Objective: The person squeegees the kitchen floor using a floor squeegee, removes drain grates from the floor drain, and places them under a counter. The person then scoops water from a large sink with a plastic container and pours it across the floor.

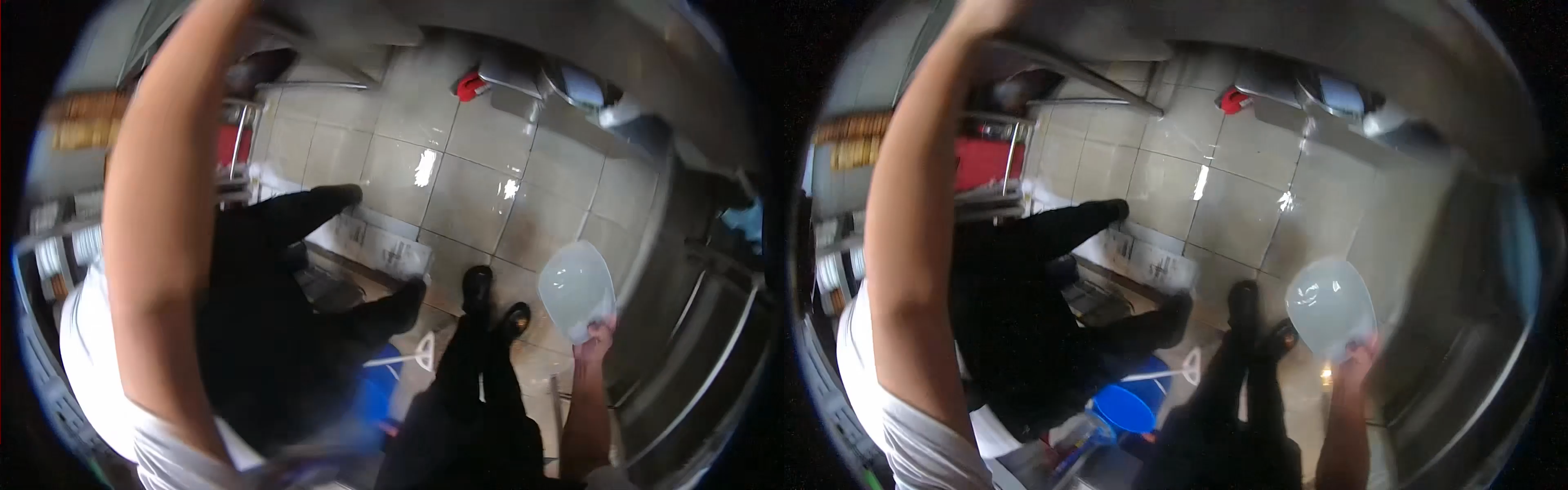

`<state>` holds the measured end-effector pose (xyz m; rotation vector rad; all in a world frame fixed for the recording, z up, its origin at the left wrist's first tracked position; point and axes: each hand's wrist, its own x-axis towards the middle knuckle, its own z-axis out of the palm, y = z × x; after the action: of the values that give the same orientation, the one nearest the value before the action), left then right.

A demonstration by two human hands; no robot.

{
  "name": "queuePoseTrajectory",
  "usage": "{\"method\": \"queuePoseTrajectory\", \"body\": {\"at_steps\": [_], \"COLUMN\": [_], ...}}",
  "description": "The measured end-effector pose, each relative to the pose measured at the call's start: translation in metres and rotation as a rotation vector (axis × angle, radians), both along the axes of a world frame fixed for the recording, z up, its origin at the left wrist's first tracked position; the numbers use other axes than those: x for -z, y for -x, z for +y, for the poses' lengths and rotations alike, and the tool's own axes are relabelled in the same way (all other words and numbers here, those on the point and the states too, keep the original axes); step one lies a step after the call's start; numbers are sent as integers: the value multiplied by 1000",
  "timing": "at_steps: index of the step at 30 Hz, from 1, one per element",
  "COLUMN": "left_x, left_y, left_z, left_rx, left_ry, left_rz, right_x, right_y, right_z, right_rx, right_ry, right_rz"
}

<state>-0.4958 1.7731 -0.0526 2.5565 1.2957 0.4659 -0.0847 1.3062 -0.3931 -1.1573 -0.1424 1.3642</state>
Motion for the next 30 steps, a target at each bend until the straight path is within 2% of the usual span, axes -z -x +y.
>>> {"method": "queuePoseTrajectory", "body": {"at_steps": [2,4,5,7,10,12,13,15,16,18,20,21,23,24,25,26,27,28,29,30], "left_x": [19,30,34,33,26,17,17,22,27,40,48,51,53,54,54,54,55,56,58,60], "left_y": [-8,-8,-7,2,14,24,25,18,9,-14,-13,-11,3,9,15,20,22,25,27,27], "left_z": [10,22,26,37,52,61,64,47,41,26,20,18,17,15,14,12,11,11,9,9], "left_rx": [-248,-326,-299,-265,-200,-142,-92,-326,-341,-336,-195,-136,-72,-39,-13,13,32,53,70,91], "left_ry": [23,-2,-38,-90,-132,-133,-132,-691,-704,-933,-966,-977,-1001,-1017,-1026,-1030,-1033,-1040,-1044,-1051], "left_rz": [-112,-190,-209,-261,-345,-405,-450,-294,-304,181,146,125,104,99,95,89,84,83,85,83], "right_x": [68,124,151,197,225,273,266,242,230,205,211,229,304,401,370,296,303,253,240,202], "right_y": [10,12,8,-4,-25,-53,-47,-43,-33,-4,23,39,87,87,152,202,237,263,297,315], "right_z": [-12,-26,-41,-69,-113,-193,-199,-195,-182,-145,-98,-70,-9,4,94,189,260,337,393,438], "right_rx": [74,17,62,-79,-94,-233,-233,143,134,-55,-193,-214,-269,-192,-170,-196,-242,-431,-362,-435], "right_ry": [32,55,62,28,95,409,409,474,460,544,763,747,777,560,690,599,639,544,401,452], "right_rz": [19,-36,-27,-114,-177,-311,-310,-95,-109,-508,-500,-515,-571,-298,-471,-370,-438,-433,-555,-704]}}
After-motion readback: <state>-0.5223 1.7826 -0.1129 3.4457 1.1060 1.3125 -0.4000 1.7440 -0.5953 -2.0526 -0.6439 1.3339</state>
